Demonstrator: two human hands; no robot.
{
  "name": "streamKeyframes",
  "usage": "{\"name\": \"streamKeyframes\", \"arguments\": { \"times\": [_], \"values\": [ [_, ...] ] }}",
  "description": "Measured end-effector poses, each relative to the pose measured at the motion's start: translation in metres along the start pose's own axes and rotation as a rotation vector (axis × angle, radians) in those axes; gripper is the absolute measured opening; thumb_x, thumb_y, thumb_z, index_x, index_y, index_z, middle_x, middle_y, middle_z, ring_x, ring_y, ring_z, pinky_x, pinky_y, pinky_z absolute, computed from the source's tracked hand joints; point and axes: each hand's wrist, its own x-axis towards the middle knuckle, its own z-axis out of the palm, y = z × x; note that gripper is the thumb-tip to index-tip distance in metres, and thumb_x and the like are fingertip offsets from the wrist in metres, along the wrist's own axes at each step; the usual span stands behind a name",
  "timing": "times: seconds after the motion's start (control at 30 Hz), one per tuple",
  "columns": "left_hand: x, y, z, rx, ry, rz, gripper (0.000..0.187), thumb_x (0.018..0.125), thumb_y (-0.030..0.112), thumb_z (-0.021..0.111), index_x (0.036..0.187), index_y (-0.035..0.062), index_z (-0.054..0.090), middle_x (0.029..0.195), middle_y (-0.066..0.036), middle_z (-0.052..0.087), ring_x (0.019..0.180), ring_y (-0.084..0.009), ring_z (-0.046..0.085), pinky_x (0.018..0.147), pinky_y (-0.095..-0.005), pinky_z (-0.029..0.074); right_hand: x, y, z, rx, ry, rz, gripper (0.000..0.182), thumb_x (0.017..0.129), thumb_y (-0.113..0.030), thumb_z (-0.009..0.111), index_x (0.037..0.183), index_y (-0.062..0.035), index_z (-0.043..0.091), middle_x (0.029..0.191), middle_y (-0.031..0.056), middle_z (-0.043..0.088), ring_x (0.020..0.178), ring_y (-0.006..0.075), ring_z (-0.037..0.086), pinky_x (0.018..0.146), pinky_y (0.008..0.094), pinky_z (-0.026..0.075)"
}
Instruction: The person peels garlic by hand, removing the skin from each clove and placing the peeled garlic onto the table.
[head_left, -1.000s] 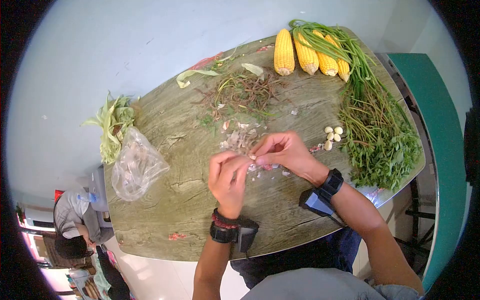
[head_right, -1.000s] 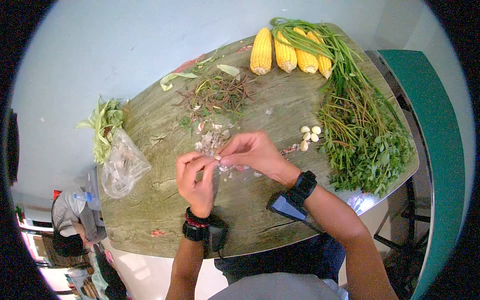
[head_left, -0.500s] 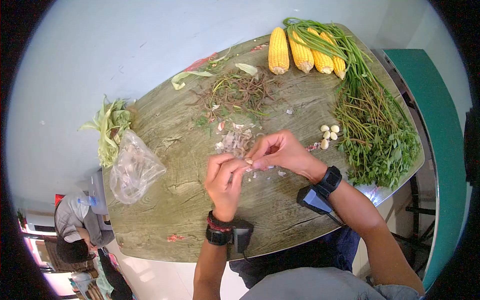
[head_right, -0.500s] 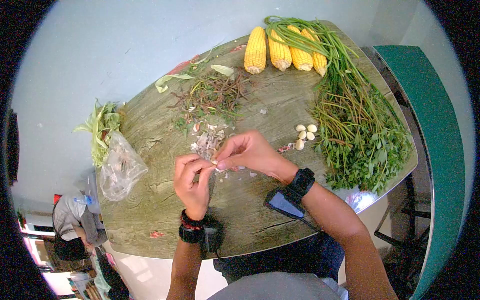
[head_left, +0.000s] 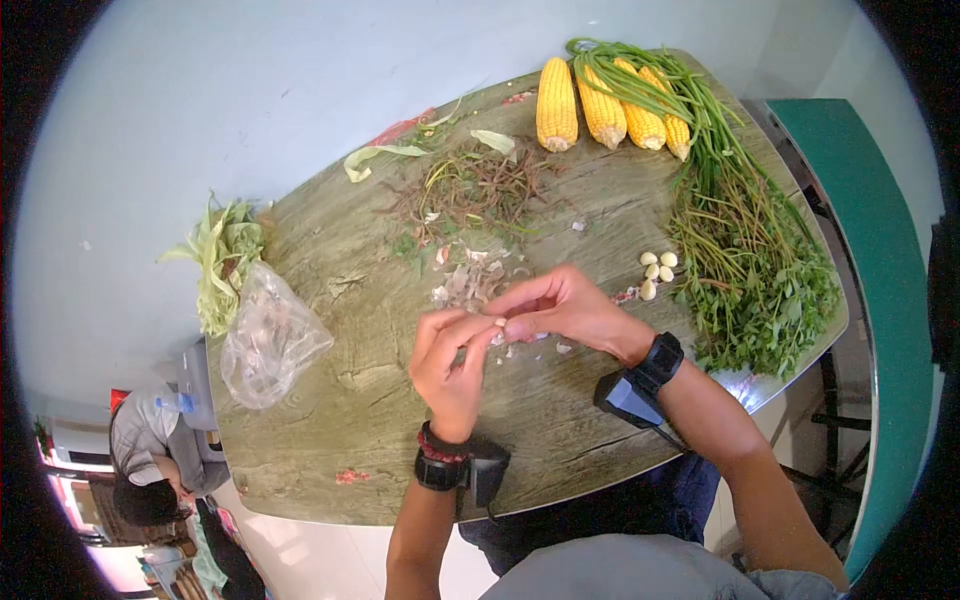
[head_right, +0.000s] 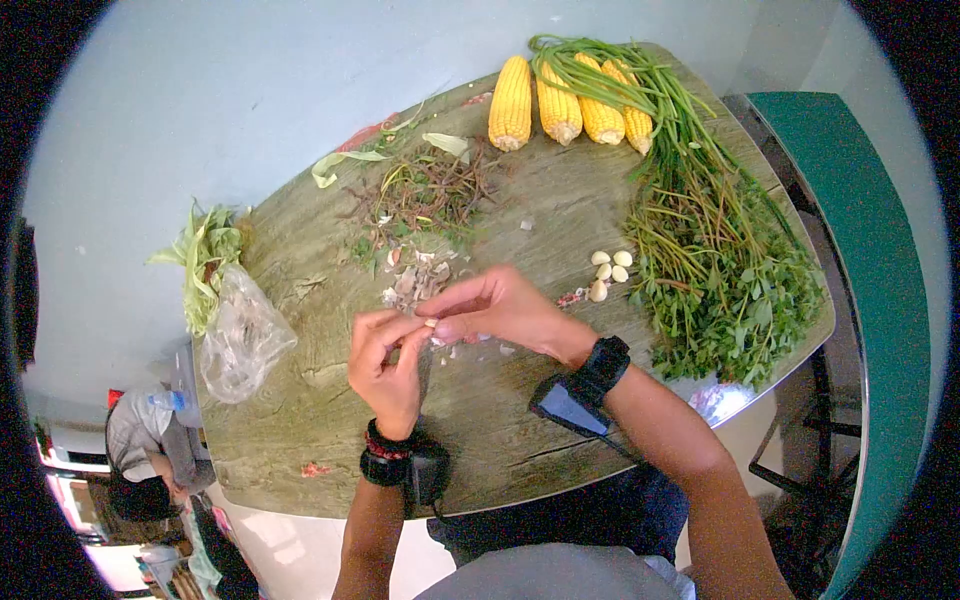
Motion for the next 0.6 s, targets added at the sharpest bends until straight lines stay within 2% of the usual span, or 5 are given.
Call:
{"name": "streamKeyframes", "arguments": {
  "times": [0.13,0.23,0.6],
  "values": [
    [0.0008,0.0009,-0.0016,0.019,-0.031,0.012,0.020,0.070,-0.007,0.075,0.087,0.0033,0.070,0.085,-0.008,0.061,0.075,-0.0173,0.060,0.063,-0.0261,0.049,0.0003,0.0012,-0.0037,-0.026,-0.019,-0.020,0.029,0.081,-0.002,0.072,0.110,-0.0001,0.068,0.094,0.0045,0.070,0.076,0.0073,0.061,0.065,0.0217,0.049],
    [0.0007,0.0069,-0.0007,-0.050,-0.015,-0.079,0.017,0.070,-0.007,0.075,0.083,0.0009,0.067,0.087,-0.008,0.061,0.077,-0.0161,0.059,0.065,-0.0247,0.048,0.0010,0.0013,-0.0027,-0.042,-0.016,-0.023,0.029,0.080,-0.002,0.072,0.109,0.0001,0.068,0.094,0.0047,0.070,0.076,0.0072,0.061,0.065,0.0219,0.049],
    [-0.0010,0.0004,-0.0050,0.016,-0.029,0.012,0.018,0.069,-0.006,0.076,0.082,0.0019,0.067,0.085,-0.008,0.062,0.075,-0.0154,0.059,0.063,-0.0249,0.047,0.0015,-0.0008,-0.0027,-0.103,-0.021,0.005,0.031,0.077,-0.002,0.076,0.106,-0.0007,0.070,0.095,0.0053,0.071,0.083,0.0090,0.063,0.075,0.0237,0.051]
  ]
}}
